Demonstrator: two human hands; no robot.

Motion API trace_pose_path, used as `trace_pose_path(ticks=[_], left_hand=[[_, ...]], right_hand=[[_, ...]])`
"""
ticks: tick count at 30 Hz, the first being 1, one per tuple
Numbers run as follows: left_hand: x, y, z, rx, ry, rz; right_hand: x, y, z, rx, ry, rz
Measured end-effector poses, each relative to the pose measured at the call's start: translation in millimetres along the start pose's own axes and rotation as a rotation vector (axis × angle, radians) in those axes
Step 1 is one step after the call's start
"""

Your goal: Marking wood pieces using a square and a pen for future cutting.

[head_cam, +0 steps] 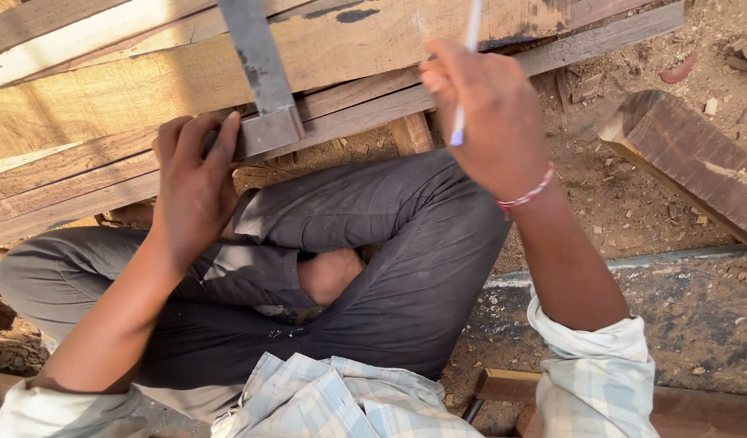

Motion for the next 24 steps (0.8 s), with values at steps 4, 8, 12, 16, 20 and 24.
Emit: trace_pose_path(ticks=[4,8,12,16,20,24], left_hand=[[-28.1,-26.1,-49.4,0.003,-0.195,-0.035],[-44.0,-45.8,-84.9,0.062,-0.385,-0.057],[-51.5,-58.0,-99.2,0.137,-0.404,-0.016],[-49.1,-70.4,-100.6,0.136,-0.433,-0.023],[-38.0,-80.4,-96.1,0.159,-0.409,-0.026],[-22.1,-81.8,-84.5,0.157,-0.358,-0.073]], right_hand=[[-32.6,75.9,40.6,-0.08,-0.326,-0.159],[-42.1,134.5,83.1,-0.003,-0.485,-0.275],[-24.5,138.8,84.0,-0.203,-0.539,-0.259],[37.2,76.7,51.6,-0.265,-0.543,-0.338],[128.5,-56.7,-5.2,-0.443,-0.219,-0.594],[141.6,-115.3,-31.3,-0.179,-0.119,-0.324]])
Point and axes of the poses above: each hand's wrist, its own z-axis towards the middle knuckle, its own y-axis out of the palm, x = y × z, the point moved 1 cm from there along z, towards the middle knuckle, and after that the axes turned 10 degrees about -y, right-handed, at the moved point
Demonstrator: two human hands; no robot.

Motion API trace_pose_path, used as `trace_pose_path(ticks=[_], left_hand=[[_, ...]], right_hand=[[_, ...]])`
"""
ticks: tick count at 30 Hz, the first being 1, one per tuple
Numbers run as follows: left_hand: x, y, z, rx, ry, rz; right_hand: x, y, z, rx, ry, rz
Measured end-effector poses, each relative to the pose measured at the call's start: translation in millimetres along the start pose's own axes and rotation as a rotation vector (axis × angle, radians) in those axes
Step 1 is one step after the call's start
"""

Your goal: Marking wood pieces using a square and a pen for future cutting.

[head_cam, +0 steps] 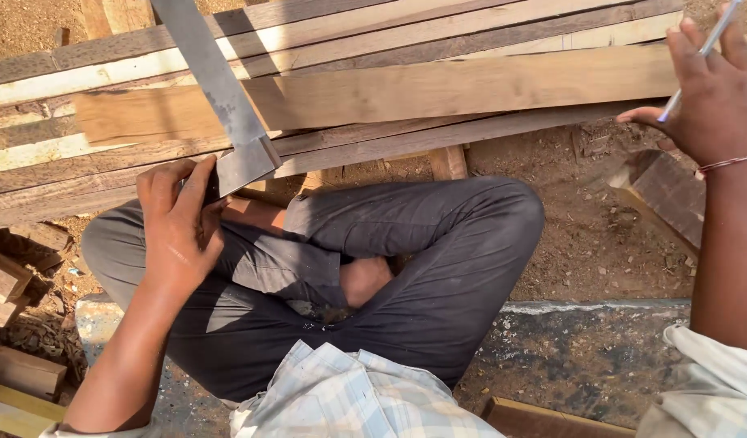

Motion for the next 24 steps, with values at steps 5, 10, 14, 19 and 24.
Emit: trace_pose_path(ticks=[5,10,14,19,24], left_hand=[[11.2,20.3,11.8,-0.033,0.064,-0.111],[10.4,41.7,25.1,-0.069,0.084,-0.093],[12.4,72.7,37.5,-0.041,0.134,-0.053],[43.5,87.8,54.8,-0.054,0.221,-0.055],[72.9,104.9,65.2,-0.045,0.324,-0.032]], right_hand=[[-50.8,52.6,33.7,-0.133,-0.15,-0.295],[-33.5,85.1,44.3,-0.001,-0.133,-0.242],[-22.5,60.1,37.5,0.085,-0.106,-0.201],[-22.9,57.2,38.4,0.084,-0.164,-0.338],[-8.3,67.5,28.3,0.128,-0.266,-0.455]])
Point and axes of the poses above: each hand's wrist, its own z-axis towards the middle knuckle, its own y-axis out of the palm, x = y × z, the point moved 1 cm from there along z, towards the middle knuckle, and after that the axes turned 10 degrees about -y, right-handed, at the moved point
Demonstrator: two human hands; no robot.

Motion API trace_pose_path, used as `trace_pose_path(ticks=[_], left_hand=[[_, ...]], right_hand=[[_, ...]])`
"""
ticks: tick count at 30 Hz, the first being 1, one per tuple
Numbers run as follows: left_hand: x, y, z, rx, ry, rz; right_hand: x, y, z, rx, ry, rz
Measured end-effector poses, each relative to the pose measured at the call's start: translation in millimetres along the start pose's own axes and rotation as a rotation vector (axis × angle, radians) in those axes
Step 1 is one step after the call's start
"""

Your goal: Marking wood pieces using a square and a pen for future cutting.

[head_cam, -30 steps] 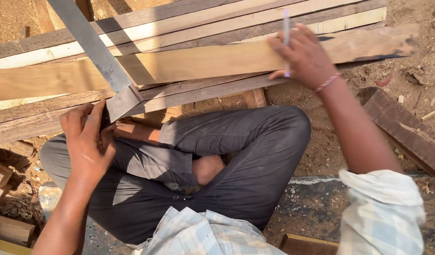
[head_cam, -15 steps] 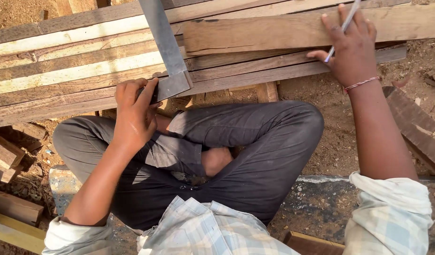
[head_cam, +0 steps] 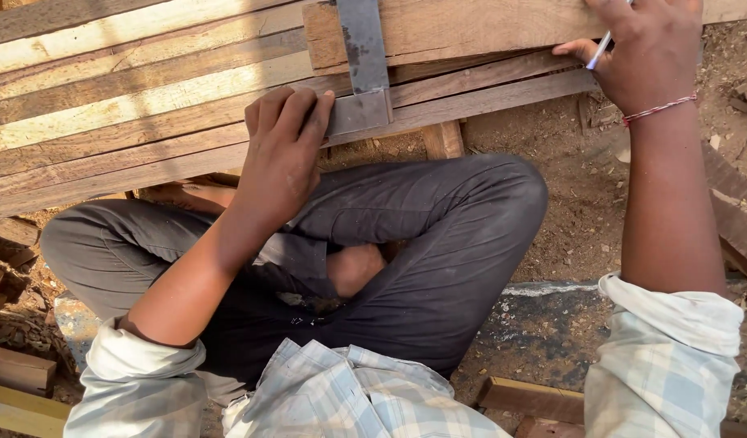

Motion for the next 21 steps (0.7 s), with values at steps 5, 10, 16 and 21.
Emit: trace_pose_path(ticks=[5,10,16,21], left_hand=[[13.2,35.6,23.5,-0.031,0.102,0.048],[14.8,61.0,35.2,-0.029,0.157,0.102],[9.0,68.8,38.6,-0.041,0.132,0.159],[3.7,70.2,42.1,-0.016,0.161,0.222]], right_hand=[[-3.6,2.7,-2.5,-0.016,0.041,-0.068],[-6.1,8.4,-6.2,-0.073,0.092,-0.064],[-13.3,5.6,-0.3,-0.064,0.124,-0.065],[-13.3,10.7,-3.2,-0.004,0.108,-0.042]])
Point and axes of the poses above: each hand's wrist, its own z-axis towards the middle knuckle, its own y-axis out of the palm, x = y × z, the point moved 1 cm from there along z, towards the middle knuckle, and after that the axes turned 10 degrees about -y, right-handed, at the moved point
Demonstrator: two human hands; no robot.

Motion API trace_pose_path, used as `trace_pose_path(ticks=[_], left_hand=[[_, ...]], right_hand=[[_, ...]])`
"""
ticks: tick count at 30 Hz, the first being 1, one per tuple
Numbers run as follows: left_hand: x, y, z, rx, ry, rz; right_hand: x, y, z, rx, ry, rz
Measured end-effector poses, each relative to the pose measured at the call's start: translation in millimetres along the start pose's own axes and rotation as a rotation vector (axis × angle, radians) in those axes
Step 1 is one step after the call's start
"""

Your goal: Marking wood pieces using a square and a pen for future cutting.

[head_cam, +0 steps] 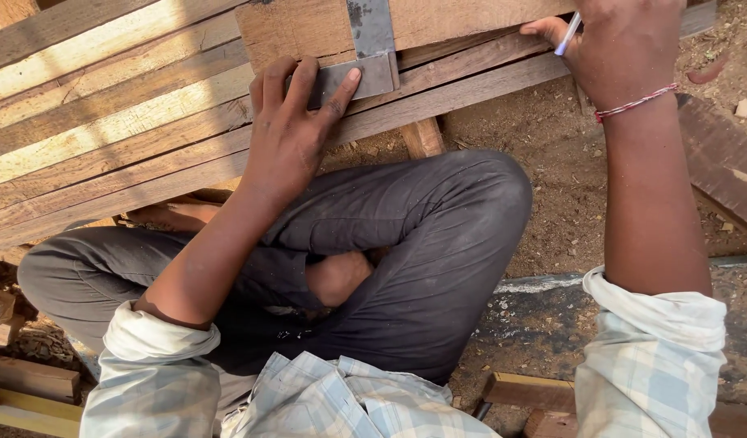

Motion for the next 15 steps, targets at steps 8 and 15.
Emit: trace_pose_path(ticks=[8,15], left_hand=[[-2.5,-1.4,1.8,-0.05,0.022,0.019],[-3.7,-7.3,8.5,-0.064,0.068,0.069]], right_hand=[[2.2,-1.4,3.1,-0.047,0.013,0.101],[-33.5,-6.1,34.8,0.056,0.09,0.025]])
Point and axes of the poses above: each hand's wrist, its own z-axis towards the middle knuckle, its own y-axis out of the palm, x = y × z, the point moved 1 cm from there along z, towards the middle knuckle, and after that the axes turned 10 degrees about -y, right-handed, at the moved point
